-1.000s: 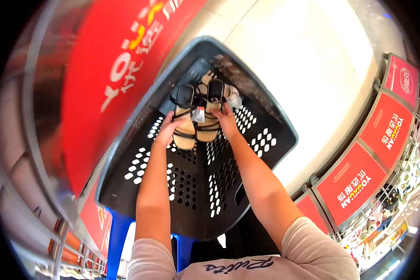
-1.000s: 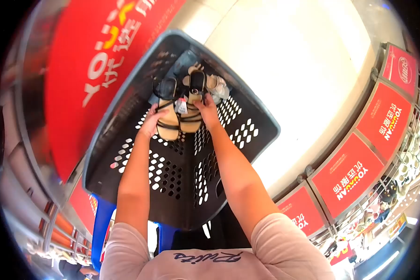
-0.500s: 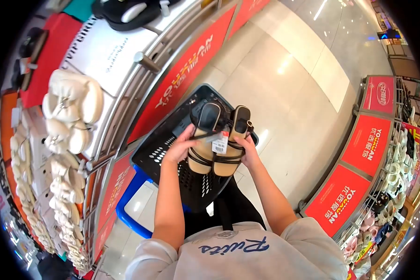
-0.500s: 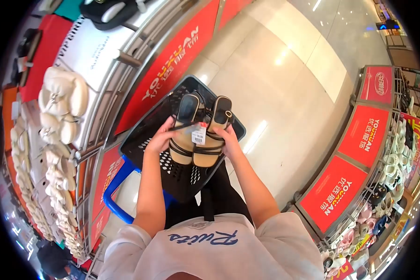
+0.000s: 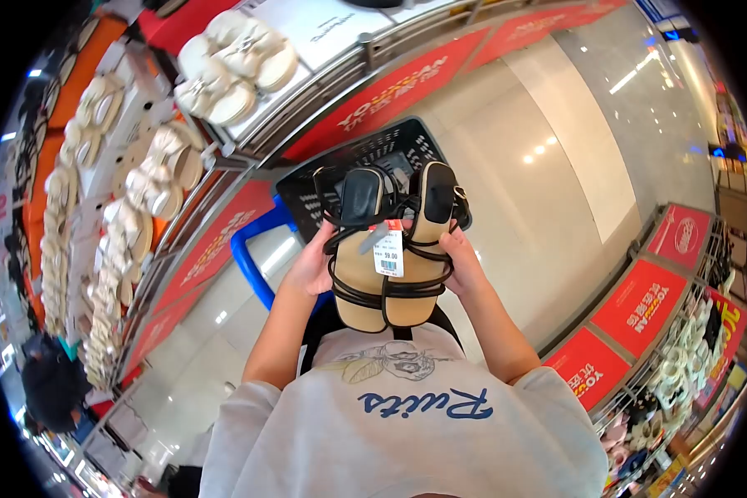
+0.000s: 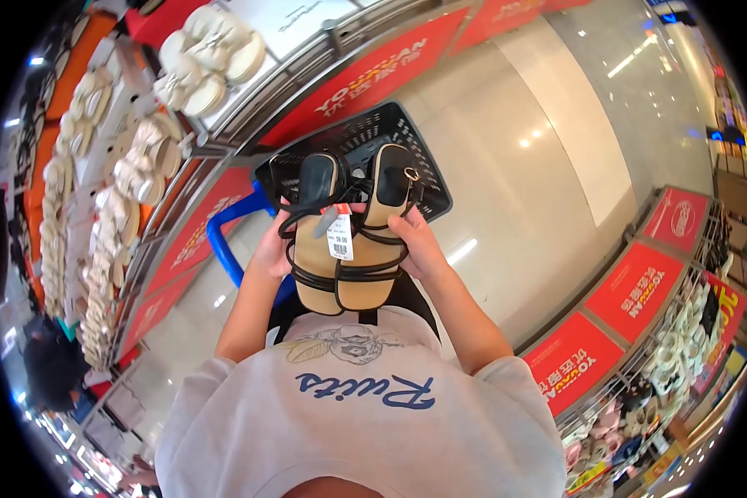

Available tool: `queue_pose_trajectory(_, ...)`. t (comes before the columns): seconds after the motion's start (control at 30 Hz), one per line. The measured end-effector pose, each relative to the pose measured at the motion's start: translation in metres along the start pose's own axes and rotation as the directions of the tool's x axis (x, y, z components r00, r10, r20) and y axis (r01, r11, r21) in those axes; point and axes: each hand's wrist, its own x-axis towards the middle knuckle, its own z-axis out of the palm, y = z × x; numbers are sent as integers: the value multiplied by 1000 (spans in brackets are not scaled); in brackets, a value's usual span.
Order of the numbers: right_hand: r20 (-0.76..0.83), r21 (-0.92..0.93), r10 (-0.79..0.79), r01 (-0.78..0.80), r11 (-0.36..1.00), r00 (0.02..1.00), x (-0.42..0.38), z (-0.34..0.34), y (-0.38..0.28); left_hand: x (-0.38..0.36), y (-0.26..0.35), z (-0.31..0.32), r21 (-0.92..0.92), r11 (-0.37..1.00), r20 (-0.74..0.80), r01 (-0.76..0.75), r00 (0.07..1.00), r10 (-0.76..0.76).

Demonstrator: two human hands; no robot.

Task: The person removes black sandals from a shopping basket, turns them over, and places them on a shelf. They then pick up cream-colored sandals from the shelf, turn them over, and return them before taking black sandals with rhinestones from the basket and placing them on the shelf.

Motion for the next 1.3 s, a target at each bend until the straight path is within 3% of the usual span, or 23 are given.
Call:
queue_pose_trajectory(0.03, -50, 17, 72, -71, 997, 996, -2, 8, 3, -12, -2, 10, -10, 1000, -12, -24, 1000, 24)
queue_pose_trajectory(0.1, -102, 82, 226, -218, 972, 969, 0, 8, 10, -34, -7, 22, 94, 995, -259, -22, 965, 46)
queue_pose_trajectory(0.17, -92, 73, 320, -314, 947, 943, 1, 18, 11, -51, -10, 34, 141, 987, -259, -73, 960, 108)
queue_pose_trajectory(0.3, -30, -13, 363, -363, 932, 931, 0, 39, 16, -84, -10, 31, 148, 980, -323, -132, 930, 174)
queue_pose_trajectory(0.37, 1, -142, 326, -322, 936, 945, 0, 45, 21, -95, -8, 33, 176, 973, -343, -150, 917, 204)
queue_pose_trajectory(0.47, 107, -161, 312, -293, 942, 944, -3, 63, 20, -107, -7, 41, 68, 968, -154, -243, 956, 251)
queue_pose_trajectory(0.6, 112, -227, 245, -216, 950, 963, -11, 109, 28, -130, 0, 39, -19, 952, -153, -305, 942, 299)
queue_pose_trajectory(0.7, 36, -245, 168, -154, 957, 985, -12, 144, 49, -159, 17, 21, -86, 957, -6, -276, 961, 276)
queue_pose_trajectory(0.77, 45, -242, 155, -140, 960, 987, -2, 164, 70, -176, 32, 2, -292, 923, 295, -250, 895, 335)
queue_pose_trajectory(0.8, 47, -273, 146, -128, 953, 988, 5, 171, 84, -190, 45, 11, -10, 941, 67, -338, 939, 337)
queue_pose_trajectory(0.83, 30, -272, 141, -128, 954, 990, 10, 182, 98, -206, 57, 19, 275, 895, -165, -350, 900, 403)
queue_pose_trajectory(0.87, -63, -275, 162, -173, 946, 985, 16, 202, 110, -222, 70, 13, 222, 917, -122, -333, 923, 365)
queue_pose_trajectory(0.97, -91, -289, 149, -170, 942, 985, 35, 255, 147, -268, 103, -27, 143, 944, 9, -298, 954, 300)
queue_pose_trajectory(1.03, -109, -322, 119, -148, 935, 987, 48, 284, 172, -303, 123, -26, 157, 926, -23, -342, 936, 350)
queue_pose_trajectory(1.1, -106, -290, 186, -209, 934, 977, 58, 316, 188, -336, 140, -30, 136, 918, -43, -372, 924, 381)
queue_pose_trajectory(1.13, -94, -302, 187, -207, 931, 978, 66, 325, 196, -348, 145, -29, 256, 863, -157, -434, 863, 481)
queue_pose_trajectory(1.23, -68, -362, 197, -208, 909, 978, 88, 343, 220, -393, 158, -31, 132, 868, -142, -479, 857, 495)
queue_pose_trajectory(1.3, 3, -377, 233, -215, 901, 972, 99, 368, 225, -408, 165, -31, 158, 821, -217, -549, 792, 571)
